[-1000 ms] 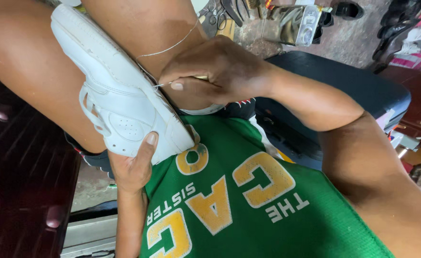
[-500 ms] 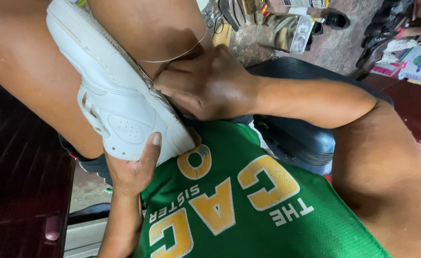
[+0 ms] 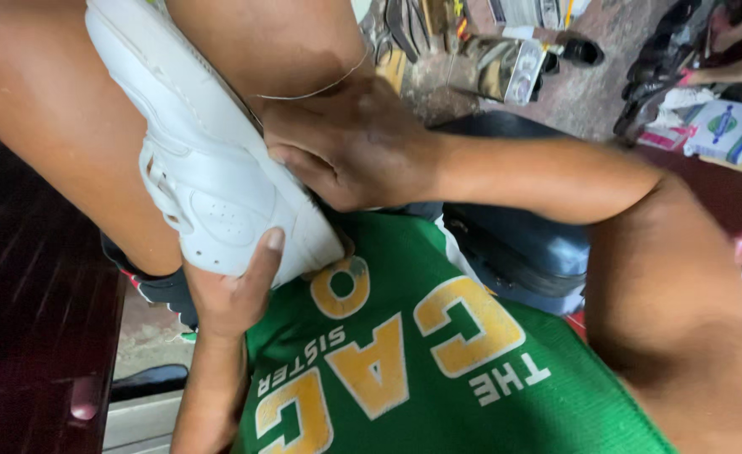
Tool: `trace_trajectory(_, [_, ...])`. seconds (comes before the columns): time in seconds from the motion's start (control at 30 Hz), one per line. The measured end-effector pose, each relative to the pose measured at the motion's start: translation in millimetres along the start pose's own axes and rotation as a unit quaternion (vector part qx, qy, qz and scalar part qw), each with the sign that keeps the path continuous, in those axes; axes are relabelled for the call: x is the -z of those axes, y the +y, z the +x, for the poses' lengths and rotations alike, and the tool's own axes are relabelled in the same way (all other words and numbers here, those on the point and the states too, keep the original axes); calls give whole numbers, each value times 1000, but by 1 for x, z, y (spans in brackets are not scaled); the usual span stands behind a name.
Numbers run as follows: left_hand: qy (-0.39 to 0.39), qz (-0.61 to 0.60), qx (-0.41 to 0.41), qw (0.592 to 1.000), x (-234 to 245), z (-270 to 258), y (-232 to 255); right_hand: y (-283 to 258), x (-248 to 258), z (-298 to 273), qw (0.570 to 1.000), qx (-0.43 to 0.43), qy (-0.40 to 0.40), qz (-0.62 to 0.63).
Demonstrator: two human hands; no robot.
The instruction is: The person holds a white sneaker on their lap and repeatedly sews the sole to the upper using a needle and thread. They pull the thread through the shoe, reposition the shoe, and continue stitching along the edge of the sole throughout the clip.
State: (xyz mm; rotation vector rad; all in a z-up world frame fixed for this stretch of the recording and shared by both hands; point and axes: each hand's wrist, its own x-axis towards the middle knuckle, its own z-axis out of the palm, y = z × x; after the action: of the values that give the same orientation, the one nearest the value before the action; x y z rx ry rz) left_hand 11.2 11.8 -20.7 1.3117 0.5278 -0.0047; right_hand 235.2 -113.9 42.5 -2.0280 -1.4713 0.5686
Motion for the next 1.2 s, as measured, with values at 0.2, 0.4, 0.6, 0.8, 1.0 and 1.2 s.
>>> trace_trajectory(0.2, [43, -288, 34, 956, 19, -28, -33, -50, 7, -38, 947, -114, -34, 298])
trace_trajectory(0.4, [16, -428, -3, 904, 34, -23, -67, -66, 9, -52, 935, -51, -1, 352])
trace_trajectory(0.6, [-56, -455, -29, 888, 30, -9, -50, -61, 1, -55, 962, -65, 0, 265])
trace_trajectory(0.8, [-27, -509, -32, 860, 23, -11, -39, -66, -6, -52, 968, -66, -6, 241])
trace_trajectory(1.0, [-11, -521, -35, 853, 33, -27, -42, -71, -12, -46, 976, -25, -12, 217])
trace_trajectory(1.2, [-16, -534, -37, 845, 38, -30, -36, -77, -17, -36, 972, -8, -28, 232])
